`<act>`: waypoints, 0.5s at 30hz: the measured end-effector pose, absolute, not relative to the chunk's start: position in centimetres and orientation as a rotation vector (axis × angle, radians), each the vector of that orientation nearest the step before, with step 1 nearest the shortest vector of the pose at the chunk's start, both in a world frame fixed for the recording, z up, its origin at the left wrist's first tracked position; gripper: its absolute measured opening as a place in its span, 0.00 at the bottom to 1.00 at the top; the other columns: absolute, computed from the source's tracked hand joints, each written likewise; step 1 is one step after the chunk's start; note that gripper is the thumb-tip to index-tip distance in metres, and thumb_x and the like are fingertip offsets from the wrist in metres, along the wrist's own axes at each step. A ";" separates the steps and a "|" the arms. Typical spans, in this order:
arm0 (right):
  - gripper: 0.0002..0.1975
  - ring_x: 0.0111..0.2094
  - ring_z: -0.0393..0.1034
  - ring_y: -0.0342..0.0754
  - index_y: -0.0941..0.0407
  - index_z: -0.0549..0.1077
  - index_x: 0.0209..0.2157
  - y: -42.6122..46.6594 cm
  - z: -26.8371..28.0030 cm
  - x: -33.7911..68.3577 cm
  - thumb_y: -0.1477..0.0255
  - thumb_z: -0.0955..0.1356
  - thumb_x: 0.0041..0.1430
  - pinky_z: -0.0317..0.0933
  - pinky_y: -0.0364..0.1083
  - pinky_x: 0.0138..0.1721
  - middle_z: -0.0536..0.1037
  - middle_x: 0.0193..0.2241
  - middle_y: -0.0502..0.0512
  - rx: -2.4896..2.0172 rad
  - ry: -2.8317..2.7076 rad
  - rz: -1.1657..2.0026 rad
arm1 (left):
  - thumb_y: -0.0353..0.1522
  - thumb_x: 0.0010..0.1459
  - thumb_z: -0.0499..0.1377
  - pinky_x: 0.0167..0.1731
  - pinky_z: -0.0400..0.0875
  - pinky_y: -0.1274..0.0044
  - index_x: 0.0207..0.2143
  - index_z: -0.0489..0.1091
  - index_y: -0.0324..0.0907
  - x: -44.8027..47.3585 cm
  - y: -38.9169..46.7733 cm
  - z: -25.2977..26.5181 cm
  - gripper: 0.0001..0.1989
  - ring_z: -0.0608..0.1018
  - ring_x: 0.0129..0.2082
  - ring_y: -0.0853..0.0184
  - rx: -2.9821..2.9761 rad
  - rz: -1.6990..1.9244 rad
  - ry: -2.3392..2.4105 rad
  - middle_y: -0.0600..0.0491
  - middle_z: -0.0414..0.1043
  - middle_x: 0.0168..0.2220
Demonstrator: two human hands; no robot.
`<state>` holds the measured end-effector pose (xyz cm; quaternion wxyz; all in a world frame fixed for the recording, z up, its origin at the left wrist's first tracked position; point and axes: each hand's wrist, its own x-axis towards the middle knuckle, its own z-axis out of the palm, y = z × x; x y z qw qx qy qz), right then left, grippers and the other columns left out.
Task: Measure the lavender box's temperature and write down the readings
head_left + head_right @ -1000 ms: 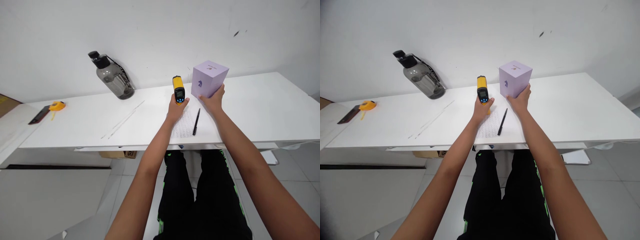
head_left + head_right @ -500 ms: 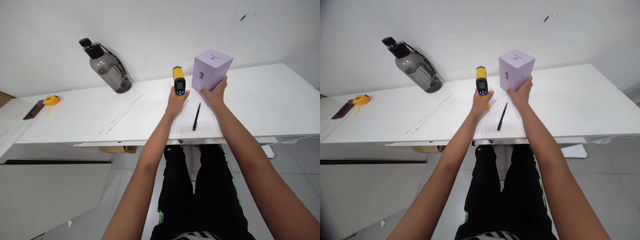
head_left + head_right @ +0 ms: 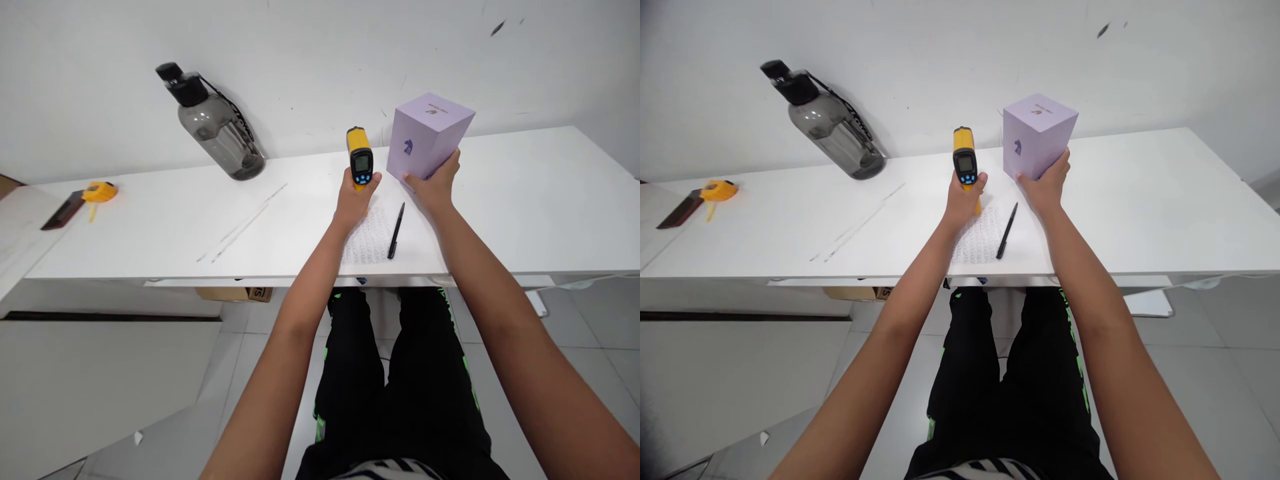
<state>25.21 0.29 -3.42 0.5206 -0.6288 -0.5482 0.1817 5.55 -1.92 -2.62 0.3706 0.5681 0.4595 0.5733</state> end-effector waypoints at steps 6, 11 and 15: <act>0.51 0.73 0.39 0.66 0.48 0.37 0.70 1.1 -4.5 25.7 0.60 0.72 0.54 0.40 0.76 0.67 0.48 0.68 0.64 -1.530 -1.303 0.430 | 0.45 0.56 0.67 0.39 0.70 0.74 0.40 0.67 0.47 5.5 -1.8 -2.9 0.17 0.75 0.36 0.68 1.449 1.475 1.201 0.54 0.69 0.34; 0.50 0.73 0.38 0.67 0.47 0.37 0.70 1.2 -4.6 25.8 0.58 0.70 0.56 0.40 0.78 0.65 0.47 0.68 0.64 -1.473 -1.339 0.404 | 0.44 0.57 0.67 0.39 0.71 0.72 0.41 0.67 0.47 5.5 -1.6 -3.1 0.16 0.76 0.37 0.66 1.456 1.491 1.201 0.54 0.69 0.34; 0.49 0.73 0.39 0.67 0.49 0.37 0.70 1.2 -4.7 25.9 0.58 0.69 0.58 0.40 0.78 0.66 0.48 0.68 0.64 -1.476 -1.325 0.402 | 0.47 0.57 0.66 0.41 0.72 0.72 0.43 0.68 0.47 5.5 -1.6 -3.3 0.18 0.76 0.38 0.66 1.489 1.525 1.178 0.54 0.69 0.34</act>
